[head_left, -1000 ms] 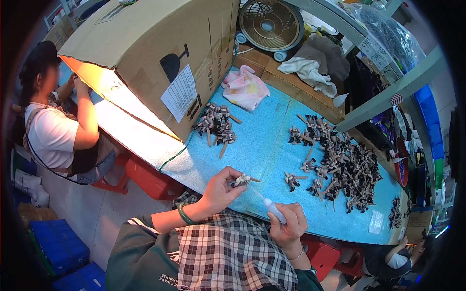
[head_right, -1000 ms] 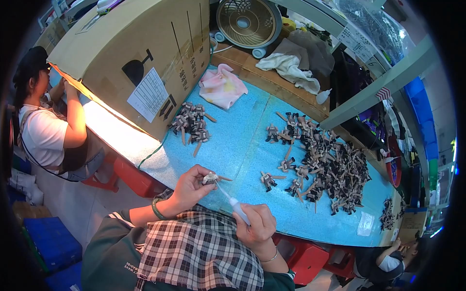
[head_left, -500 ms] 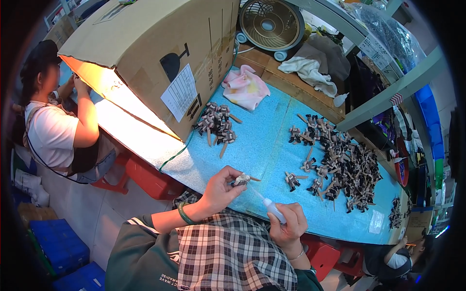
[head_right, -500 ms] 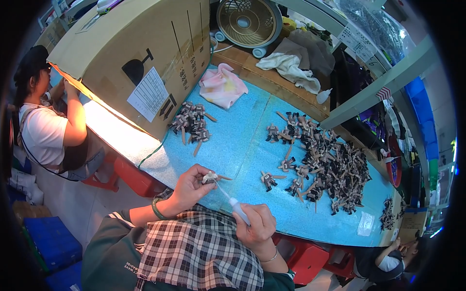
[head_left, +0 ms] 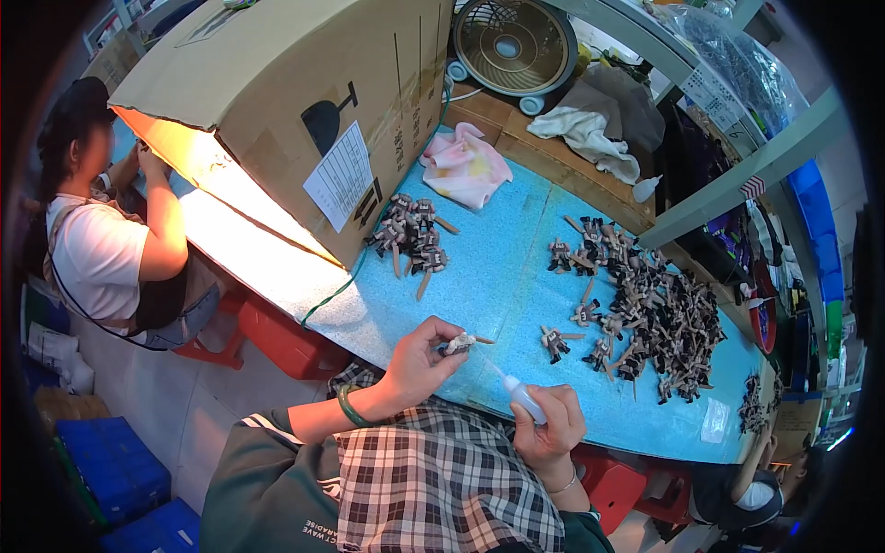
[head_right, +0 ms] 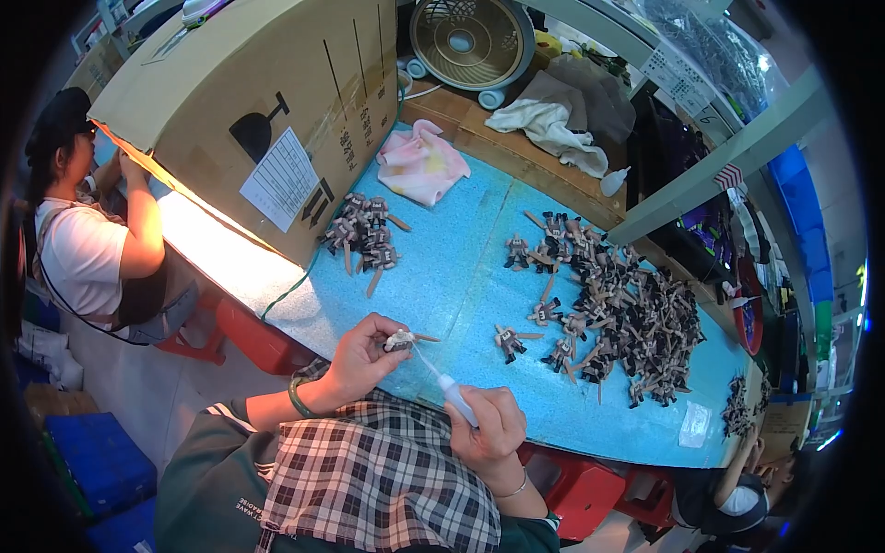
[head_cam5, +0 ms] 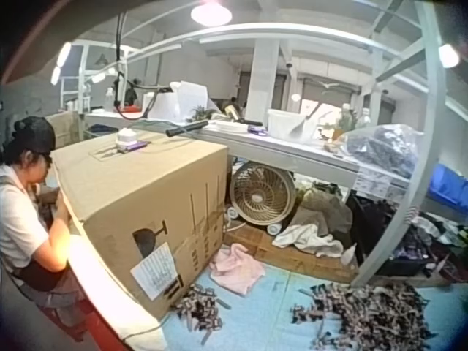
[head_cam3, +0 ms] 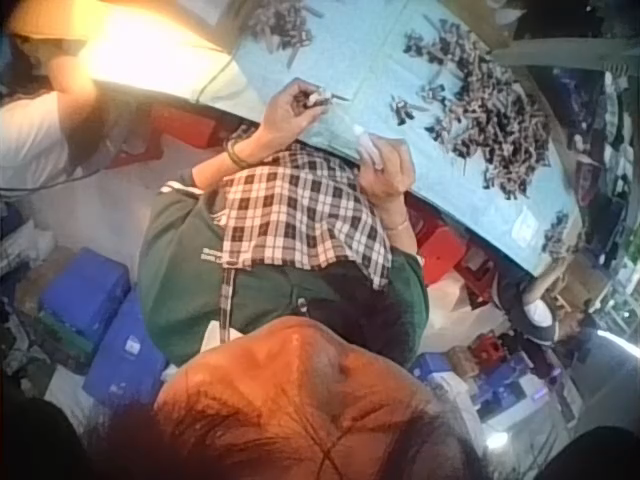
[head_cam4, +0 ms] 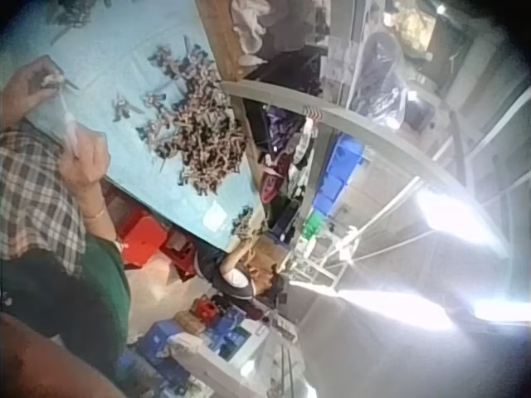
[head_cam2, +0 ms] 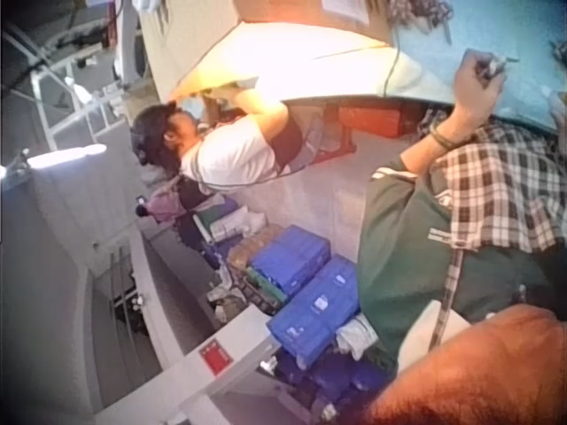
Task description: The person assembles toy figures at a workbench by fitting pieces together by hand, applying glue from a bottle, and pressing the components into place.
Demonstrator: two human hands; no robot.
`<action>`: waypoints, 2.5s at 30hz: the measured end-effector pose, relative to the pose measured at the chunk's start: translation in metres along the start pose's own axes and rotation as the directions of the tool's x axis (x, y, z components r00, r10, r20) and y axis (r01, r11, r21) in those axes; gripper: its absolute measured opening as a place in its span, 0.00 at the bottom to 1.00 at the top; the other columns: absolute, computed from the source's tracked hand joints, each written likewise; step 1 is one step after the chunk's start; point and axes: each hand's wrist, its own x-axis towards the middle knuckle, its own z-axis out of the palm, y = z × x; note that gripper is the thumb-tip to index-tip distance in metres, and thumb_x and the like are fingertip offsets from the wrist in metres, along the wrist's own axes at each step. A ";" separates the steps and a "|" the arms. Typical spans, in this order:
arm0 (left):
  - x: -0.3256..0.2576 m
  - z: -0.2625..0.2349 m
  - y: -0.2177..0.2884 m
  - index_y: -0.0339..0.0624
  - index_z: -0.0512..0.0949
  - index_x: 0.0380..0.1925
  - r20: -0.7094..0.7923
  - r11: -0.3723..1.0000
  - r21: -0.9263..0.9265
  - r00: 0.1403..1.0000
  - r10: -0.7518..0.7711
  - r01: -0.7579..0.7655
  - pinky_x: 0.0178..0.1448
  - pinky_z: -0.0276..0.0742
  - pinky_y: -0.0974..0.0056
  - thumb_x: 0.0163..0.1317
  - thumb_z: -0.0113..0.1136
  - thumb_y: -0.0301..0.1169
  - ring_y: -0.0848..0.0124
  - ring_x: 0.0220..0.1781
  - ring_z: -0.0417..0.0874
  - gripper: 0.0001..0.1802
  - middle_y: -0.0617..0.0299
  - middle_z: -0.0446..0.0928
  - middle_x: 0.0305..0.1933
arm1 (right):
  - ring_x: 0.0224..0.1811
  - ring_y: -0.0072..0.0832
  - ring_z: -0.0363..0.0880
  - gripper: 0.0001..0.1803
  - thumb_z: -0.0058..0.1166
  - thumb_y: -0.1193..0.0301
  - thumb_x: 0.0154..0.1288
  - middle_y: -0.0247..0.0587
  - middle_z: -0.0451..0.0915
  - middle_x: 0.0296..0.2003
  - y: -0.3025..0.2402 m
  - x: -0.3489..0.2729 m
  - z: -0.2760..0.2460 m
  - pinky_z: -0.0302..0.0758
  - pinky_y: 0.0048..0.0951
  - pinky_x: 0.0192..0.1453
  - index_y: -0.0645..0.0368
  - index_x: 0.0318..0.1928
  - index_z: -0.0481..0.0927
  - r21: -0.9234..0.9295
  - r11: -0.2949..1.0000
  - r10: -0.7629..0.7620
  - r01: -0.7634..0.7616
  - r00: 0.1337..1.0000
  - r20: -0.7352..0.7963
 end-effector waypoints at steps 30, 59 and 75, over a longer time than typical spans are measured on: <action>-0.021 -0.048 0.019 0.34 0.69 0.45 -0.112 0.982 0.059 0.976 0.187 -0.182 0.53 0.77 0.70 0.59 0.56 0.13 0.76 0.47 0.76 0.14 0.59 0.73 0.45 | 0.40 0.23 0.79 0.17 0.58 0.83 0.52 0.36 0.81 0.38 0.143 0.116 0.104 0.76 0.25 0.45 0.61 0.45 0.78 0.305 0.750 0.554 -0.587 0.809 0.196; -0.159 -0.188 0.028 0.42 0.68 0.43 -0.672 0.823 0.034 0.597 0.438 -0.567 0.55 0.76 0.66 0.60 0.56 0.15 0.72 0.49 0.74 0.14 0.58 0.70 0.49 | 0.43 0.40 0.83 0.14 0.48 0.66 0.67 0.49 0.81 0.42 -0.009 0.272 0.425 0.81 0.37 0.44 0.60 0.44 0.81 -0.588 0.801 0.186 -0.115 0.981 0.062; -0.159 -0.193 0.014 0.41 0.67 0.42 -0.668 0.832 0.021 0.611 0.425 -0.555 0.52 0.75 0.69 0.60 0.55 0.14 0.75 0.46 0.75 0.14 0.58 0.71 0.48 | 0.46 0.38 0.80 0.17 0.40 0.62 0.64 0.34 0.84 0.37 -0.002 0.269 0.419 0.73 0.42 0.48 0.50 0.35 0.85 -0.668 0.688 -0.072 0.283 0.943 0.325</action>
